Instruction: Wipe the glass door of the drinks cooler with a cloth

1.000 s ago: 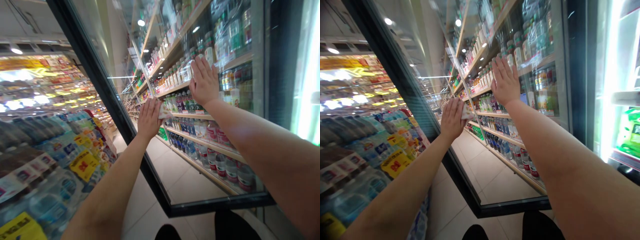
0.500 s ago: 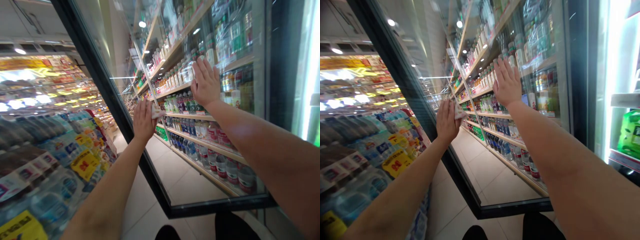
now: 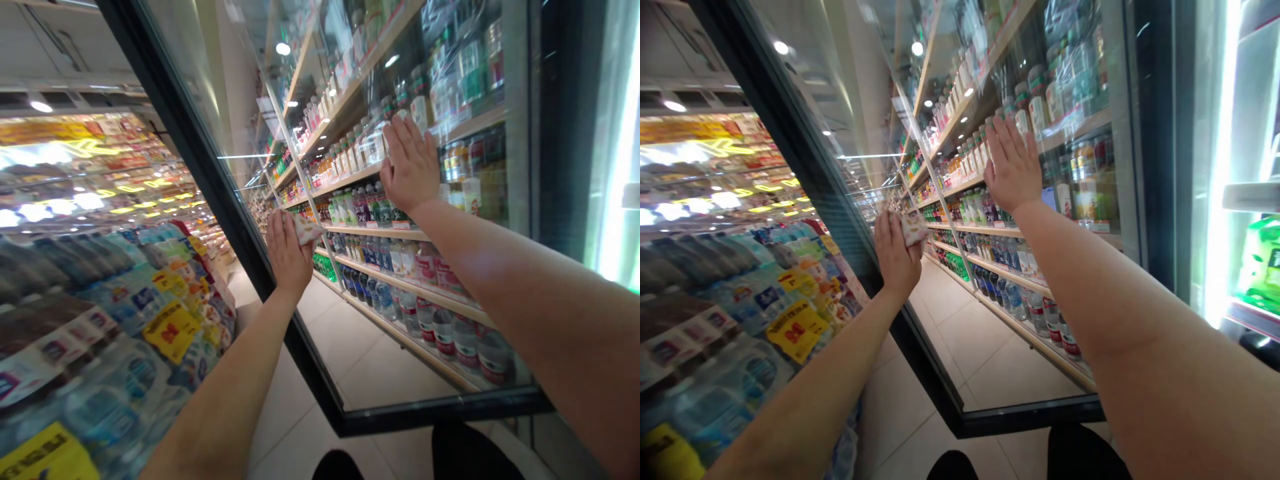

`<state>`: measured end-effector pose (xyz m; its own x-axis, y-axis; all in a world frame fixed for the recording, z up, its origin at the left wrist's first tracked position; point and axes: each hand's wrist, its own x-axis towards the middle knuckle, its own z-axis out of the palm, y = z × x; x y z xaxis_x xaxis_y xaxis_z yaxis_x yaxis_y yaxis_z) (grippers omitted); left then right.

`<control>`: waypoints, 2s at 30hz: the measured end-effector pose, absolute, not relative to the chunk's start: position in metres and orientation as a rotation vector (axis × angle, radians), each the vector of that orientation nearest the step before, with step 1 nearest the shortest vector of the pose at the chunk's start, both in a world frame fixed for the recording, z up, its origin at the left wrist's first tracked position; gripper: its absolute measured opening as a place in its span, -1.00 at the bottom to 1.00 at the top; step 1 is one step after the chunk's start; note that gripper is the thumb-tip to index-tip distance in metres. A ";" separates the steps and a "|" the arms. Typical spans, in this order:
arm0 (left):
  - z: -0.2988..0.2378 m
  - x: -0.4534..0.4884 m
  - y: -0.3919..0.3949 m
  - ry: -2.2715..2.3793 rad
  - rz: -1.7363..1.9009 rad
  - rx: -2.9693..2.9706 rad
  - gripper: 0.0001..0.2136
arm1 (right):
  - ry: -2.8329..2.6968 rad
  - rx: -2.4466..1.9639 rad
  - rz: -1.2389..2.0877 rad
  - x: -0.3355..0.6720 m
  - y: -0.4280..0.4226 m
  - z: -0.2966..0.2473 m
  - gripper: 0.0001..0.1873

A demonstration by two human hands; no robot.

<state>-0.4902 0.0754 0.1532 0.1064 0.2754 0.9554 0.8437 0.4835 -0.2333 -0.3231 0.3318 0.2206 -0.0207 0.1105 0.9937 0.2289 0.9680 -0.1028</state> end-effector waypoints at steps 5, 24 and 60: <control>0.117 -0.492 0.068 -1.449 -0.555 -0.985 -0.37 | -1.624 -0.287 -0.119 -0.316 0.326 0.221 -0.33; 0.191 -0.479 0.104 -1.426 -0.618 -1.136 -0.41 | -1.605 -0.242 -0.056 -0.320 0.330 0.220 -0.31; 0.220 -0.457 0.147 -1.330 -0.371 -1.197 -0.40 | -1.609 -0.292 -0.153 -0.319 0.329 0.221 -0.37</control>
